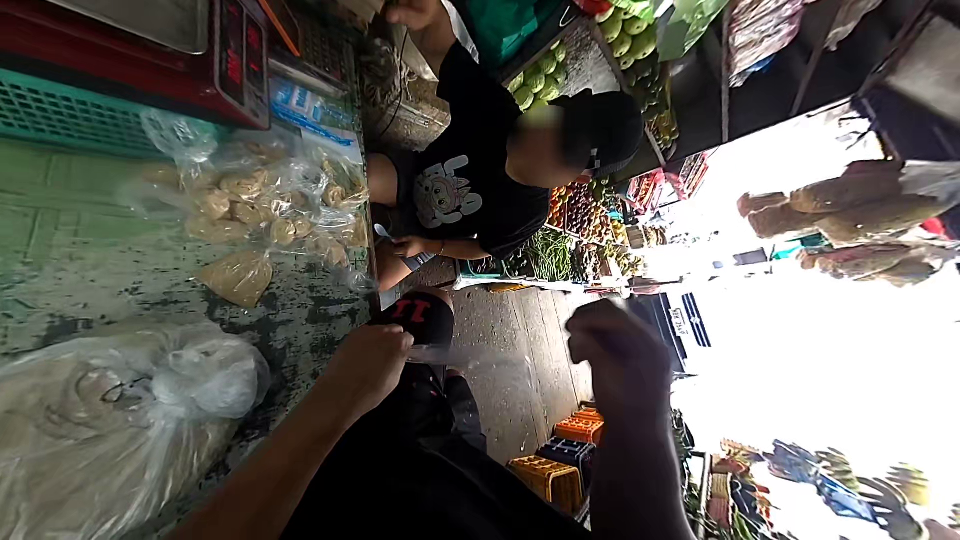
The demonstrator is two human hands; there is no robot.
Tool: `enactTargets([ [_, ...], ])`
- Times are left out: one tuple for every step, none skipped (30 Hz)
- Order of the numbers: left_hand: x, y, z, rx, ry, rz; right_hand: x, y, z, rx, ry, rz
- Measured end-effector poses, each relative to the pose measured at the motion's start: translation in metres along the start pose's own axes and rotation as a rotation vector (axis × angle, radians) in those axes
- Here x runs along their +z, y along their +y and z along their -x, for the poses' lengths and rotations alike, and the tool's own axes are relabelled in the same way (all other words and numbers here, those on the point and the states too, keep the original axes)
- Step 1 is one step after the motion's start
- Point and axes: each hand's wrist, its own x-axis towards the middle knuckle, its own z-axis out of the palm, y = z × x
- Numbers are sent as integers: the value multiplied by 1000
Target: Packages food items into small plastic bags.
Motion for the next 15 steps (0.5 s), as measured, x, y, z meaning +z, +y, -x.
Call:
enactTargets([
  [-1, -3, 2, -25, 1, 12, -6, -3, -4, -1, 65, -1],
  [-4, -5, 3, -50, 1, 20, -8, -4, -5, 12, 42, 16],
  [-6, -5, 4, -61, 11, 19, -5, -4, -5, 47, -75, 45],
  [-8, -4, 4, -65, 24, 14, 5, -4, -5, 82, -217, 59],
  [-9, -3, 5, -58, 37, 8, 21, -5, -4, 110, -332, 92],
  [-8, -3, 6, -48, 50, 2, 36, -5, -2, 106, -387, 129],
  [-6, -4, 6, -35, 69, 0, 48, -2, -1, 64, -363, 130],
  [-5, -5, 7, -37, 70, 2, 52, 2, 0, 18, -274, 94],
  [-3, -9, 9, -51, 60, 1, 50, 5, -3, -7, -165, 39],
  [-4, -13, 11, -76, 41, -1, 42, 6, -9, -19, -65, -25],
  [-5, -16, 14, -104, 13, 2, 33, 5, -14, -20, 7, -78],
  [-7, -18, 16, -125, -12, 6, 25, 4, -18, -11, 24, -105],
  [-8, -19, 18, -134, -21, 11, 20, 2, -18, 10, -38, -79],
  [-9, -19, 18, -136, -22, 12, 21, 0, -16, 43, -166, -22],
  [-10, -16, 18, -130, -16, 14, 28, -4, -13, 82, -310, 36],
])
